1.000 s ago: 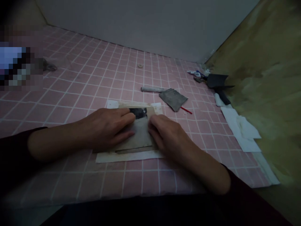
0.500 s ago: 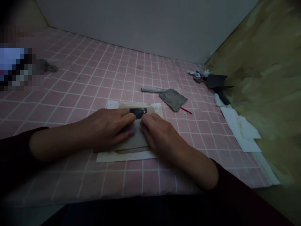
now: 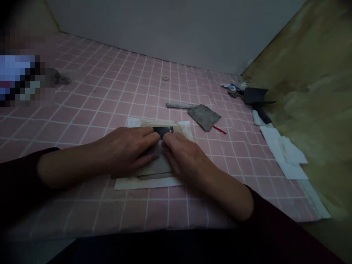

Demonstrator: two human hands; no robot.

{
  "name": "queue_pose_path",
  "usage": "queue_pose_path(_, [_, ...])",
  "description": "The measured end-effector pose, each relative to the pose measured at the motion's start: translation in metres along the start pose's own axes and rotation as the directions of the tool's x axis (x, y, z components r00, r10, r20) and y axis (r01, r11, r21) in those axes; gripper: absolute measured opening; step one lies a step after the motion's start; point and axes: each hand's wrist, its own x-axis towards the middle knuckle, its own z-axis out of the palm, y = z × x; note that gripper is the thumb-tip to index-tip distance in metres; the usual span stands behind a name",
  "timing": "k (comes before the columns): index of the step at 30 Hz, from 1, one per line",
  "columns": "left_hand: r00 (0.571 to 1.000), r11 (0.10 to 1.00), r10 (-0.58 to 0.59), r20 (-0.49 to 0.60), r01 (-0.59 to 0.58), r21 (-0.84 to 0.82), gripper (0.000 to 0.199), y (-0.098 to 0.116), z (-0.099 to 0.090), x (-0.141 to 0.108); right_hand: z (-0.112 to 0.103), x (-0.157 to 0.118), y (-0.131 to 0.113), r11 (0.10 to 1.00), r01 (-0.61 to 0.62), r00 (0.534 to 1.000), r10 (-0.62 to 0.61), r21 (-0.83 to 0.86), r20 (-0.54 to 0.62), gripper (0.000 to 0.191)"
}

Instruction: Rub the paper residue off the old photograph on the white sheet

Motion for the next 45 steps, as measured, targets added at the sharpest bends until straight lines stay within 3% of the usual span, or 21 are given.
queue_pose_path(6, [1.0, 1.0, 0.003, -0.004, -0.003, -0.015, 0.015, -0.001, 0.001, 0.001, -0.009, -0.013, 0.006, 0.997, -0.07, 0.997, 0.071, -0.04, 0.009, 0.014])
queue_pose_path(13, [1.0, 1.0, 0.001, -0.008, -0.001, -0.005, 0.014, 0.0, 0.001, 0.001, 0.0, 0.002, 0.0, 0.999, 0.012, 0.999, -0.013, 0.043, 0.04, 0.012])
queue_pose_path(19, [1.0, 1.0, -0.008, 0.012, 0.008, -0.006, 0.015, 0.0, 0.0, 0.001, -0.016, -0.01, 0.013, 0.998, -0.032, 0.997, 0.028, 0.057, 0.073, 0.01])
queue_pose_path(21, [1.0, 1.0, -0.009, 0.006, 0.009, -0.013, 0.014, 0.0, -0.001, 0.001, -0.021, -0.006, 0.012, 0.993, -0.013, 0.998, 0.006, 0.117, 0.059, 0.005])
queue_pose_path(28, [1.0, 0.999, 0.001, -0.013, -0.002, -0.032, 0.013, -0.002, 0.003, -0.001, -0.019, 0.007, 0.012, 0.966, 0.036, 0.999, -0.027, 0.256, -0.041, 0.016])
queue_pose_path(32, [1.0, 0.999, 0.002, -0.005, -0.003, -0.053, 0.014, -0.003, 0.004, 0.001, -0.014, 0.007, 0.015, 0.961, 0.012, 0.997, 0.01, 0.275, -0.079, 0.016])
queue_pose_path(37, [1.0, 0.997, 0.0, 0.004, 0.0, -0.079, 0.013, -0.004, 0.004, 0.001, -0.012, 0.009, 0.018, 0.963, 0.05, 0.996, -0.028, 0.265, -0.086, 0.006])
queue_pose_path(45, [1.0, 0.994, -0.007, 0.016, 0.009, -0.112, 0.013, -0.003, 0.002, 0.001, -0.014, 0.006, 0.02, 0.954, -0.003, 0.996, 0.029, 0.3, -0.08, 0.016])
